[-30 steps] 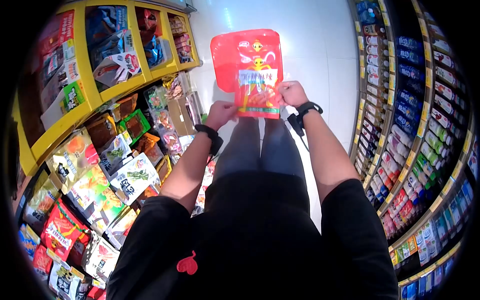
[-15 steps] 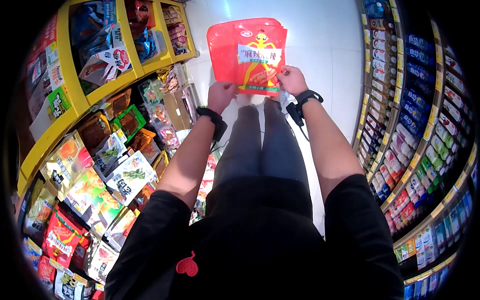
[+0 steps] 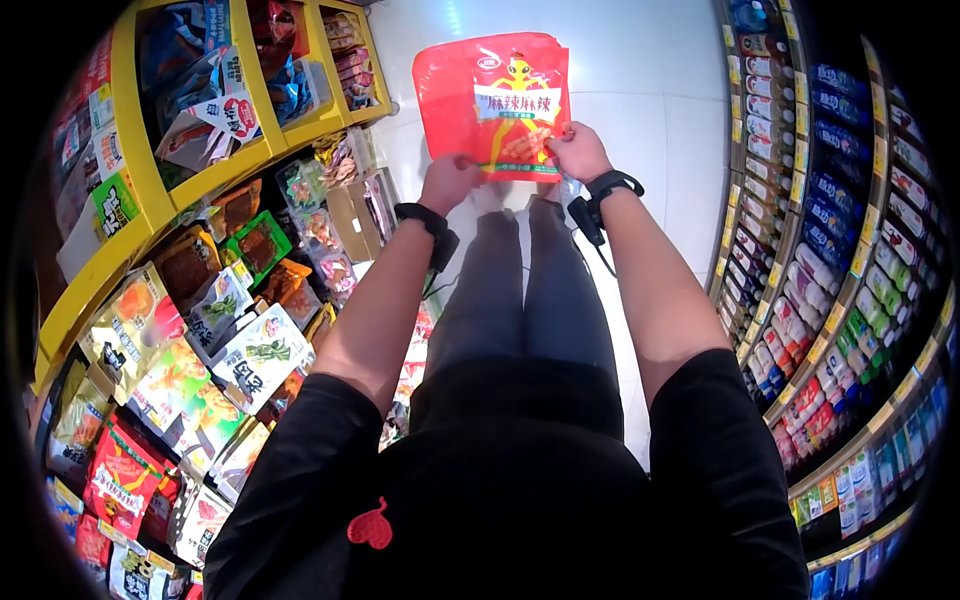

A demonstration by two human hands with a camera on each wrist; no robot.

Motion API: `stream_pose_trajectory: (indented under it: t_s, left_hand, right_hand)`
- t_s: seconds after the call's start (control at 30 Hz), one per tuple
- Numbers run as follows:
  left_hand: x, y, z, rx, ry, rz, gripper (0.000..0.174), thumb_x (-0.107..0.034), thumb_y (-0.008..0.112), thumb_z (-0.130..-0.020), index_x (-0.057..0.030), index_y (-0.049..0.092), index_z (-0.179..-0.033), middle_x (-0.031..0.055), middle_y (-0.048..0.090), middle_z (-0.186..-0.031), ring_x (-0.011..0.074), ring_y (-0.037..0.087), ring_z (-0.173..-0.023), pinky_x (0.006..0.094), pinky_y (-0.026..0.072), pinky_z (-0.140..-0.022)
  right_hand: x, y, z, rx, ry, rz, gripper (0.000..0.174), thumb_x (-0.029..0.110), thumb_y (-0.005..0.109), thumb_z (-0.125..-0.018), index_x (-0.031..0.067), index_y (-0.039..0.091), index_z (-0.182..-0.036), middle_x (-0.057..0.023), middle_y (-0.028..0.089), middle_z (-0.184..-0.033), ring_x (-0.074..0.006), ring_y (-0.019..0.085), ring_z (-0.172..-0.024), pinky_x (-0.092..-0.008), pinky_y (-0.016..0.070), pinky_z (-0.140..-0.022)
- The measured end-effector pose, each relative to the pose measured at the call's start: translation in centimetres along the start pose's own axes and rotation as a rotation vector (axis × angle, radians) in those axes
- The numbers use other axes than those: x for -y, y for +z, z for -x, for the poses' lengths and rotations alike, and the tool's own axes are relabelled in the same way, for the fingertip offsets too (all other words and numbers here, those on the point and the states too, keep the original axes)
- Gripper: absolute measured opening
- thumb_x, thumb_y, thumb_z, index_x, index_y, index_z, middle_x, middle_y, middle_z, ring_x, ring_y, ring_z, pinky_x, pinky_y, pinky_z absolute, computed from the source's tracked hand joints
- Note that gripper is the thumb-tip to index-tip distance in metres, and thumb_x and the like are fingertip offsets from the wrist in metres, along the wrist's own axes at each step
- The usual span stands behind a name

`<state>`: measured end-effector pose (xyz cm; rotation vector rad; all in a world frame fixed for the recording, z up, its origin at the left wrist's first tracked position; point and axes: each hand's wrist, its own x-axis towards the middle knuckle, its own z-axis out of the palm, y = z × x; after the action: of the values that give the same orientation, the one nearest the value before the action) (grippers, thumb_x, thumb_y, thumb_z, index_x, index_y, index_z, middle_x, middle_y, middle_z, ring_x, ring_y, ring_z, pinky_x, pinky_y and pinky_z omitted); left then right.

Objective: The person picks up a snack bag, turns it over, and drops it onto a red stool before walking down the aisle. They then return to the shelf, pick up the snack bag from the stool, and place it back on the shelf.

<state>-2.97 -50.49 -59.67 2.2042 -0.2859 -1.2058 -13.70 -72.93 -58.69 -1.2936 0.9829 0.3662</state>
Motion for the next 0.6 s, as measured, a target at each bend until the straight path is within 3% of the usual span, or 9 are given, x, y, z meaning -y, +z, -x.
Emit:
stream_pose_trajectory:
  t_s: [0.03,0.17,0.23,0.33,0.37,0.43,0.53,0.6]
  left_hand:
    - [0.3,0.0,-0.2,-0.047,0.043,-0.103,0.033,-0.012,0.061,-0.081,0.0064,0.060,-0.108,0.0144,0.068,-0.086,0.0186,0.067,-0.070,0.0290,0.0526,-0.064]
    - [2.5,0.6,-1.7,-0.033,0.078,0.006,0.032,-0.014,0.060,-0.081,0.0066,0.060,-0.105,0.0147,0.068,-0.083,0.0200,0.068,-0.070,0.0293,0.0525,-0.064]
    - [1.8,0.0,-1.2,-0.105,0.041,-0.030,0.032,-0.016,0.060,-0.082,0.0066,0.060,-0.106,0.0151,0.068,-0.083,0.0199,0.068,-0.069,0.0292,0.0525,-0.064]
    - [0.7,-1.6,0.5,-0.051,0.043,-0.004,0.030,-0.018,0.059,-0.084,0.0065,0.061,-0.101,0.0132,0.067,-0.081,0.0181,0.066,-0.067,0.0293,0.0524,-0.062]
    - [0.5,-2.3,1.3,-0.057,0.054,-0.002,0.030,-0.018,0.059,-0.084,0.0065,0.061,-0.101,0.0132,0.067,-0.081,0.0181,0.066,-0.067,0.0293,0.0524,-0.062]
    - [0.8,-3.8,3.0,0.181,-0.053,0.169,0.029,-0.021,0.059,-0.086,0.0061,0.063,-0.097,0.0108,0.065,-0.077,0.0161,0.063,-0.063,0.0290,0.0522,-0.060]
    - [3.5,-4.9,4.7,0.287,-0.136,0.107,0.029,-0.022,0.059,-0.086,0.0057,0.064,-0.093,0.0095,0.063,-0.073,0.0150,0.060,-0.061,0.0286,0.0519,-0.059]
    - [5.9,-5.2,6.1,0.236,-0.119,0.083,0.028,-0.023,0.058,-0.084,0.0039,0.065,-0.088,0.0092,0.064,-0.069,0.0157,0.061,-0.059,0.0297,0.0517,-0.058]
  right_hand:
    - [-0.1,0.0,-0.4,-0.018,-0.031,0.011,0.038,0.007,0.060,-0.084,-0.0096,0.049,-0.115,-0.0132,0.065,-0.083,-0.0173,0.067,-0.064,-0.0261,0.0516,-0.058]
    - [0.4,0.5,0.5,-0.097,-0.061,0.011,0.041,0.009,0.060,-0.083,-0.0081,0.048,-0.119,-0.0126,0.065,-0.083,-0.0165,0.065,-0.061,-0.0267,0.0516,-0.059]
    - [0.3,0.5,1.1,-0.115,-0.050,-0.020,0.043,0.010,0.060,-0.083,-0.0076,0.048,-0.120,-0.0129,0.065,-0.083,-0.0169,0.065,-0.061,-0.0273,0.0516,-0.059]
    - [-0.5,-0.4,2.2,-0.177,-0.102,0.090,0.043,0.014,0.060,-0.084,-0.0063,0.048,-0.120,-0.0140,0.065,-0.082,-0.0184,0.065,-0.059,-0.0290,0.0516,-0.059]
    - [-1.3,-1.0,2.6,-0.128,-0.091,0.146,0.041,0.015,0.059,-0.084,-0.0056,0.050,-0.119,-0.0139,0.065,-0.081,-0.0189,0.065,-0.059,-0.0294,0.0515,-0.059]
    - [-2.9,-2.4,3.6,-0.027,-0.058,0.255,0.036,0.017,0.057,-0.084,-0.0046,0.054,-0.113,-0.0131,0.065,-0.079,-0.0194,0.065,-0.059,-0.0300,0.0517,-0.059]
    - [-5.3,-4.5,5.9,0.081,0.060,0.247,0.027,0.017,0.054,-0.084,-0.0048,0.061,-0.098,-0.0120,0.065,-0.076,-0.0191,0.064,-0.058,-0.0315,0.0522,-0.055]
    - [-5.0,-5.6,8.2,0.124,0.142,0.390,0.028,0.016,0.051,-0.082,-0.0049,0.061,-0.098,-0.0121,0.065,-0.074,-0.0184,0.063,-0.056,-0.0305,0.0509,-0.053]
